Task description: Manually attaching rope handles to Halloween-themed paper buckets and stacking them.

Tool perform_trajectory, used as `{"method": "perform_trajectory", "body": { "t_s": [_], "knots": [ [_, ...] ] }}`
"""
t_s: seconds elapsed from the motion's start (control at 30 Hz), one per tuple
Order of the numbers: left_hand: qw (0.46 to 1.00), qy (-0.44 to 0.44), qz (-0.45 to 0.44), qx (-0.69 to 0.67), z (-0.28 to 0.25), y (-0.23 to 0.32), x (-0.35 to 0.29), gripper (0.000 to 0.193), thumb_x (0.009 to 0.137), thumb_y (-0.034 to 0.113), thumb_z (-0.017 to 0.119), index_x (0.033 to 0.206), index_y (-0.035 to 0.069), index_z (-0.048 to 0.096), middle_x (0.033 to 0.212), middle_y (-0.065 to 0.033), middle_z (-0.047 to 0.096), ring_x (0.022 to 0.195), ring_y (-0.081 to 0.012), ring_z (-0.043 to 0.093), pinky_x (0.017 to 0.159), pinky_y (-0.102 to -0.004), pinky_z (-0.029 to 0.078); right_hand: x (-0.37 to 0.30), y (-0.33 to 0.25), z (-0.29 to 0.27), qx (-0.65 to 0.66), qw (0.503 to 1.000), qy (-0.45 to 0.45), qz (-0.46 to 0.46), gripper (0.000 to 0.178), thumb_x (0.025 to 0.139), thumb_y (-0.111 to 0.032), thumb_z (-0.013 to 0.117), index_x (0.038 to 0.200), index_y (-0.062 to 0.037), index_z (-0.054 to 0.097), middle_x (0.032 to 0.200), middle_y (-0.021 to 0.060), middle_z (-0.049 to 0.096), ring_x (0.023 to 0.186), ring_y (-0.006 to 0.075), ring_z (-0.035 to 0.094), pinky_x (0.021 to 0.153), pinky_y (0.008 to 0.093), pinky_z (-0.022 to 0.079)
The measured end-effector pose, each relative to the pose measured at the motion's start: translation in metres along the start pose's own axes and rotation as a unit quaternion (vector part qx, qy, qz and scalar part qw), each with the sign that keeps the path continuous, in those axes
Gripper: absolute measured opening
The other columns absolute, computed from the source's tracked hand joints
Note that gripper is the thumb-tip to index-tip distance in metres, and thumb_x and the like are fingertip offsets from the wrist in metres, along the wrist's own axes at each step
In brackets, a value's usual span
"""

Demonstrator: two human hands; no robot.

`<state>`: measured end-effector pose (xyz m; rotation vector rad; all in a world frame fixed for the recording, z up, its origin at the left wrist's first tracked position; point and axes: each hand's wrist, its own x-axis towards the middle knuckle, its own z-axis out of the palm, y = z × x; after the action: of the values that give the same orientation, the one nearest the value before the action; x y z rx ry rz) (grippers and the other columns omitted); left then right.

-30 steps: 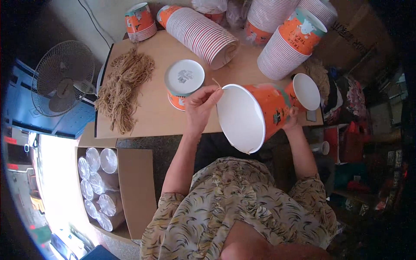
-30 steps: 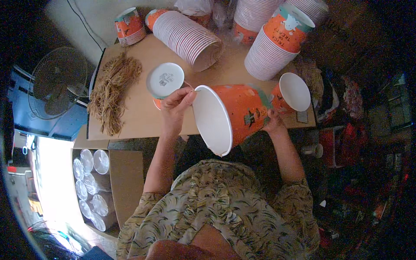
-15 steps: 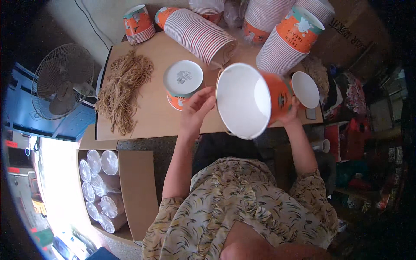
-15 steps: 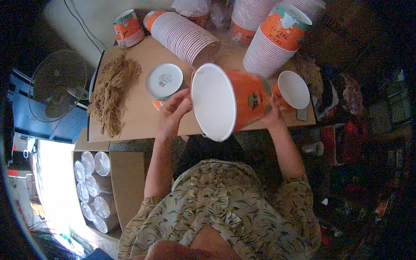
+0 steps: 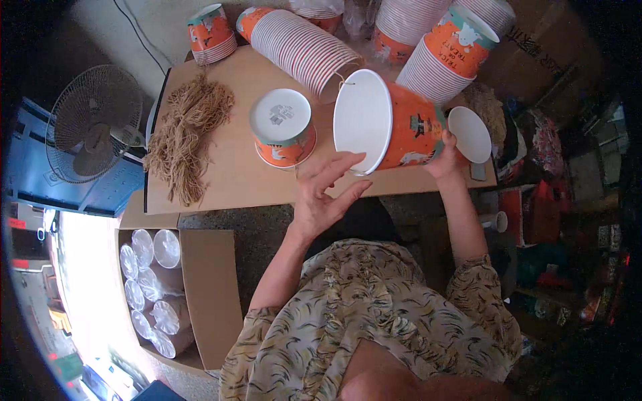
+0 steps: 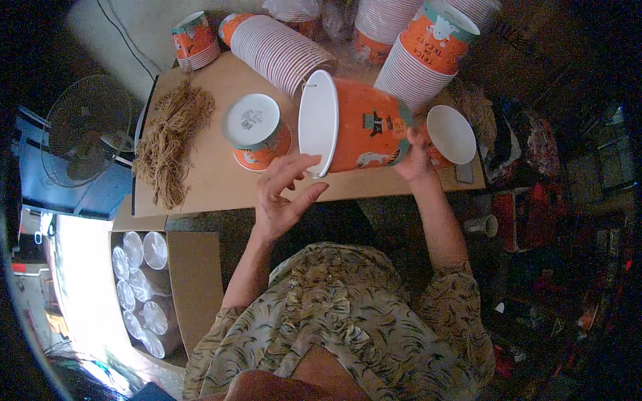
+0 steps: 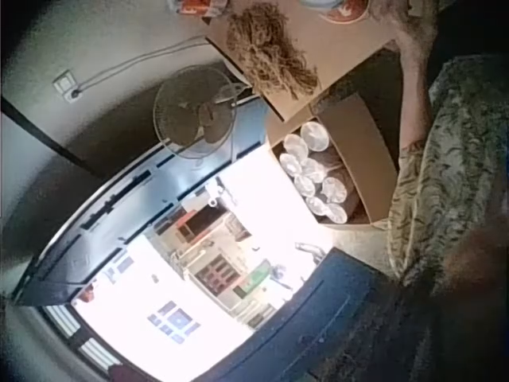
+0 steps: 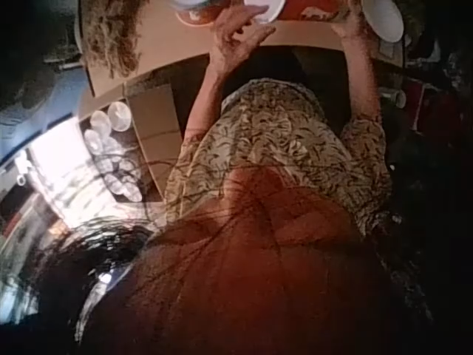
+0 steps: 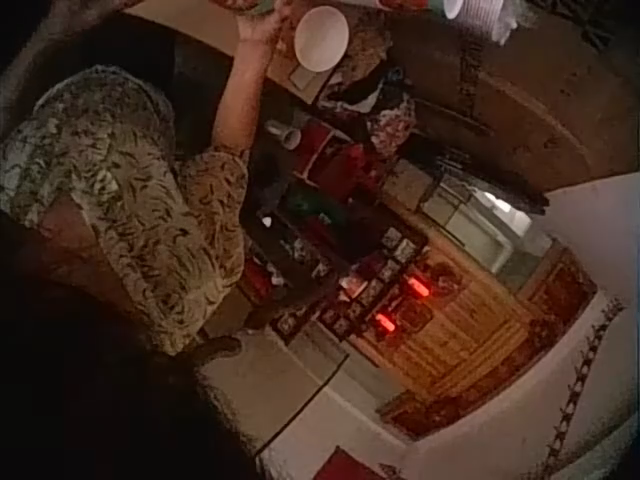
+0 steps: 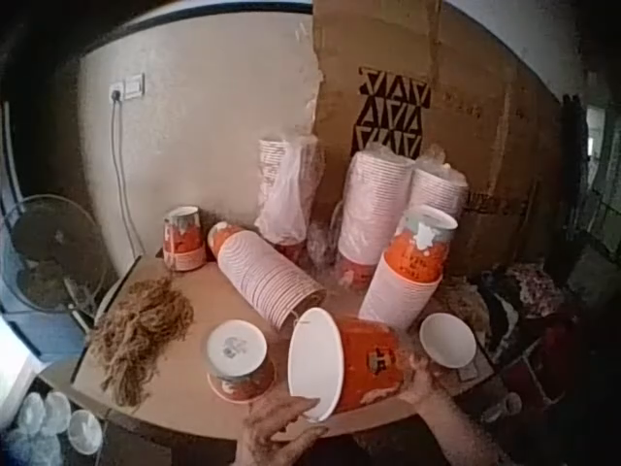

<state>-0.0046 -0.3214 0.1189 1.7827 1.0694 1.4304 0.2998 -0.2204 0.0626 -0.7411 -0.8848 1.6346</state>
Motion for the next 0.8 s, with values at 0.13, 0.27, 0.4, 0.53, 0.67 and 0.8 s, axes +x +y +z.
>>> {"method": "perform_trajectory", "body": {
  "t_s": [0.13, 0.27, 0.4, 0.53, 0.67, 0.8],
  "knots": [
    [0.996, 0.039, 0.081, 0.011, 0.008, -0.014, -0.002, 0.028, 0.079, 0.005, 0.084, 0.106, 0.005, 0.077, 0.1, -0.0093, 0.074, 0.082, -0.0177, 0.067, 0.066, -0.0296, 0.053, 0.0, 0.001, -0.002, 0.005, 1.0, -0.003, -0.004, 0.096, 0.076, -0.058, 0.078, 0.15, -0.0094, 0.042, 0.147, 0.0099, 0.052, 0.134, 0.0304, 0.052, 0.11, 0.0539, 0.045],
    [0.994, 0.08, 0.063, 0.043, 0.014, -0.009, -0.01, 0.026, 0.08, 0.002, 0.082, 0.106, 0.006, 0.078, 0.094, -0.01, 0.075, 0.084, -0.0226, 0.072, 0.073, -0.0329, 0.057, -0.007, -0.004, 0.007, 0.033, 0.999, -0.022, 0.005, 0.087, 0.083, -0.051, 0.076, 0.15, -0.007, 0.041, 0.148, 0.0066, 0.05, 0.137, 0.0275, 0.047, 0.114, 0.0494, 0.04],
    [0.984, 0.142, 0.076, 0.075, 0.013, -0.018, -0.015, 0.025, 0.08, 0.002, 0.082, 0.104, 0.005, 0.077, 0.095, -0.0101, 0.075, 0.08, -0.0221, 0.073, 0.067, -0.0298, 0.057, -0.014, -0.022, 0.026, -0.067, 0.998, -0.01, -0.015, 0.089, 0.083, -0.048, 0.076, 0.152, -0.007, 0.038, 0.149, 0.0074, 0.049, 0.136, 0.0277, 0.047, 0.113, 0.0469, 0.04],
    [0.976, 0.162, 0.088, 0.116, -0.002, -0.018, -0.02, 0.019, 0.081, 0.003, 0.081, 0.099, 0.005, 0.076, 0.09, -0.0096, 0.074, 0.075, -0.0194, 0.072, 0.062, -0.0278, 0.056, -0.004, -0.047, 0.072, -0.162, 0.983, -0.075, -0.037, 0.102, 0.074, -0.054, 0.081, 0.154, -0.0098, 0.035, 0.151, 0.0089, 0.046, 0.137, 0.0256, 0.046, 0.111, 0.0471, 0.043],
    [0.989, 0.109, -0.029, 0.099, -0.03, -0.014, -0.022, 0.014, 0.082, 0.01, 0.082, 0.094, 0.008, 0.075, 0.084, -0.0082, 0.072, 0.069, -0.0195, 0.07, 0.058, -0.0298, 0.054, 0.009, -0.068, 0.116, -0.243, 0.953, -0.15, -0.099, 0.109, 0.072, -0.056, 0.081, 0.156, -0.008, 0.032, 0.152, 0.0097, 0.044, 0.138, 0.0252, 0.045, 0.111, 0.0438, 0.042],
    [0.953, 0.0, 0.117, 0.278, -0.08, -0.031, -0.005, 0.015, 0.082, 0.023, 0.079, 0.081, 0.013, 0.068, 0.078, -0.0054, 0.067, 0.066, -0.0232, 0.066, 0.056, -0.0375, 0.053, 0.041, -0.074, 0.103, -0.288, 0.939, -0.175, -0.064, 0.111, 0.071, -0.054, 0.082, 0.158, -0.0087, 0.03, 0.153, 0.0099, 0.043, 0.139, 0.0255, 0.045, 0.113, 0.0426, 0.041]
  ]
}}
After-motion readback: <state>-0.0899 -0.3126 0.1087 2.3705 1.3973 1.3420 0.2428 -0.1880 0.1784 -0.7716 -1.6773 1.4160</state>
